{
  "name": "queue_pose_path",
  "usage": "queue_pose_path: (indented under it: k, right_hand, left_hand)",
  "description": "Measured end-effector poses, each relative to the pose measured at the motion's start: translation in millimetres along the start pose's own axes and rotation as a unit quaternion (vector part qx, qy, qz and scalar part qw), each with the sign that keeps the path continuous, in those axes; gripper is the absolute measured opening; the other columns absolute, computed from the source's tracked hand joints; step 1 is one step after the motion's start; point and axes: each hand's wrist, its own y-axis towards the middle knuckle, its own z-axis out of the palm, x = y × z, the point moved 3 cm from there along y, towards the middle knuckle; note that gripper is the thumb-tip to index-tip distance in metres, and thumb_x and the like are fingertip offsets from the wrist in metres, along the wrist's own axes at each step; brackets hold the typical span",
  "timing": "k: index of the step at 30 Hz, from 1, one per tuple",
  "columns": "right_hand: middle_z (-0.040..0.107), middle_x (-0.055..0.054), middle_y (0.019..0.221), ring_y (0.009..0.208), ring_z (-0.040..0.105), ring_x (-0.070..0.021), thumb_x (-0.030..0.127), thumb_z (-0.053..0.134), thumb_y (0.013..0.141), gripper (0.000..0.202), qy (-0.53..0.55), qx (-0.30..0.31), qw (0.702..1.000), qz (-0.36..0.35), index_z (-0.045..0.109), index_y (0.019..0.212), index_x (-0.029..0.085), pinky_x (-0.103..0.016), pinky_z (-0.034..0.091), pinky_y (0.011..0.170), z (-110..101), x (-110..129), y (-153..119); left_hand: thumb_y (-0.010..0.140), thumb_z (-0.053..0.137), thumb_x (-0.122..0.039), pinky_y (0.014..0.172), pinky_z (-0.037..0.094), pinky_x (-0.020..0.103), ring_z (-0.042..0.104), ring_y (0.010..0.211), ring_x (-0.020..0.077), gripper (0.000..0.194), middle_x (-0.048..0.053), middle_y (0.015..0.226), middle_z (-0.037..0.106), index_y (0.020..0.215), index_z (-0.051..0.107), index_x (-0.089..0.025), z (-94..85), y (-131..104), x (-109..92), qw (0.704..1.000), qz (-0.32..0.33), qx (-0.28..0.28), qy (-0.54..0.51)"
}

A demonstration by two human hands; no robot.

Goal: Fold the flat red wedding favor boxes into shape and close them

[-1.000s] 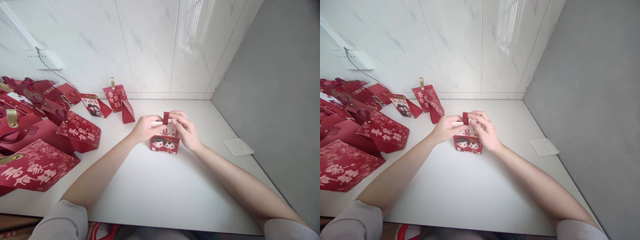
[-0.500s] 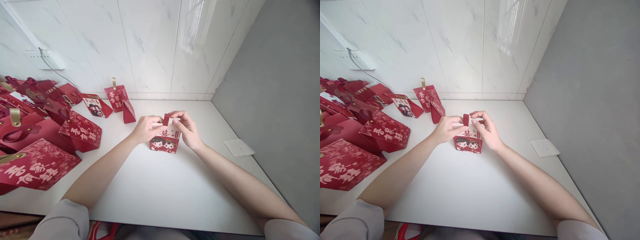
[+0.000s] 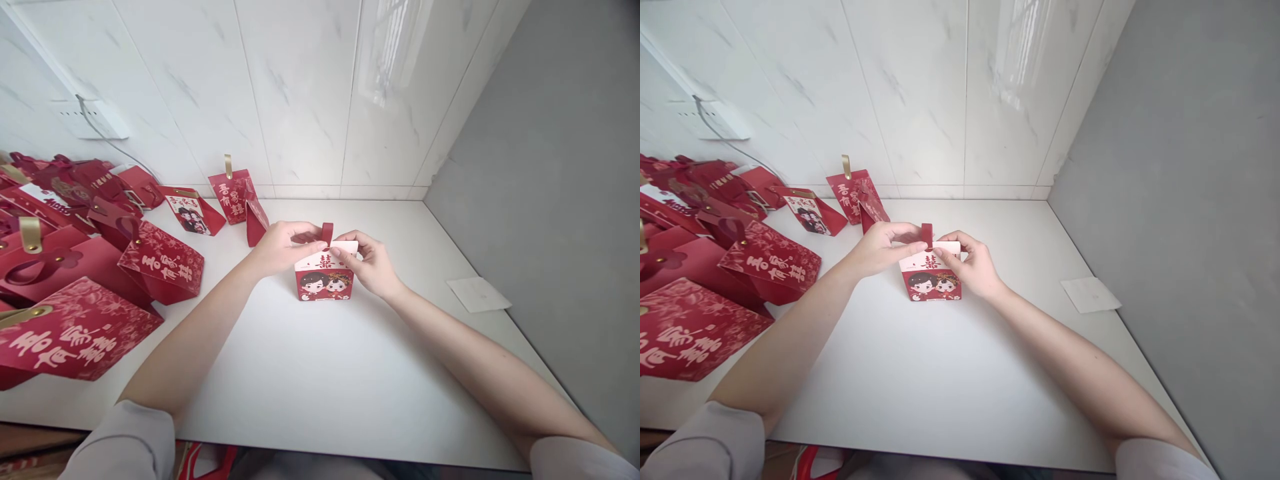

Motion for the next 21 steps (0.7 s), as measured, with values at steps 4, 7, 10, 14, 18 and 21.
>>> queue_pose_path:
  k: [4, 7, 10, 14, 18, 21]
  right_hand:
    - [0.069, -0.001, 0.086, 0.075, 0.06, -0.0159, 0.046, 0.07, 0.084, 0.025, 0.002, 0.004, 1.0, 0.0, 0.067, 0.092, 0.022, -0.029, 0.05, 0.069, 0.5, 0.7, -1.0]
    - [0.069, -0.002, 0.087, 0.076, 0.06, -0.0166, 0.047, 0.07, 0.084, 0.027, -0.001, 0.007, 1.0, 0.002, 0.067, 0.093, 0.022, -0.03, 0.05, 0.069, 0.6, 0.5, -1.0]
    - [0.068, -0.002, 0.085, 0.074, 0.06, -0.0163, 0.049, 0.07, 0.084, 0.028, 0.0, 0.01, 1.0, 0.003, 0.067, 0.091, 0.021, -0.029, 0.05, 0.068, 0.8, -0.8, -0.5]
    - [0.068, -0.002, 0.084, 0.074, 0.06, -0.0159, 0.047, 0.07, 0.084, 0.027, 0.005, 0.013, 1.0, -0.002, 0.067, 0.09, 0.021, -0.029, 0.05, 0.069, 2.0, -0.5, -0.9]
    - [0.069, -0.001, 0.086, 0.076, 0.061, -0.0159, 0.045, 0.071, 0.084, 0.024, 0.003, 0.003, 1.0, -0.009, 0.067, 0.09, 0.022, -0.029, 0.05, 0.07, 1.3, 2.2, -1.5]
    - [0.069, -0.002, 0.088, 0.078, 0.063, -0.0164, 0.046, 0.07, 0.085, 0.026, 0.007, -0.019, 1.0, -0.006, 0.065, 0.092, 0.022, -0.029, 0.052, 0.071, -2.6, -3.5, 0.6]
  left_hand:
    - [0.083, 0.066, -0.046, 0.077, 0.054, 0.032, 0.069, 0.09, 0.0217, 0.033, 0.007, 0.099, 0.075, 0.096, 0.076, -0.017, 6.7, 1.8, 3.9, 0.999, -0.005, -0.01, -0.05]
    - [0.084, 0.064, -0.049, 0.066, 0.051, 0.03, 0.068, 0.077, 0.0199, 0.035, 0.006, 0.082, 0.074, 0.084, 0.076, -0.016, 7.4, 1.7, 6.8, 0.999, -0.01, -0.029, -0.036]
    - [0.083, 0.065, -0.049, 0.061, 0.046, 0.028, 0.064, 0.069, 0.0174, 0.035, 0.004, 0.074, 0.072, 0.077, 0.075, -0.016, 5.6, 1.2, 6.5, 0.999, -0.001, -0.053, 0.004]
    - [0.083, 0.065, -0.046, 0.062, 0.044, 0.027, 0.063, 0.068, 0.0157, 0.032, 0.002, 0.071, 0.072, 0.072, 0.074, -0.017, 5.4, 0.0, 1.8, 0.996, 0.022, -0.077, 0.05]
    - [0.083, 0.065, -0.045, 0.065, 0.047, 0.027, 0.065, 0.072, 0.0167, 0.033, 0.003, 0.073, 0.072, 0.071, 0.073, -0.016, 4.6, 0.0, -0.4, 0.996, 0.022, -0.08, 0.034]
    - [0.081, 0.069, -0.046, 0.073, 0.052, 0.028, 0.07, 0.084, 0.0196, 0.034, 0.005, 0.089, 0.075, 0.101, 0.073, -0.019, 5.8, 3.1, 9.5, 0.998, -0.007, -0.04, -0.05]
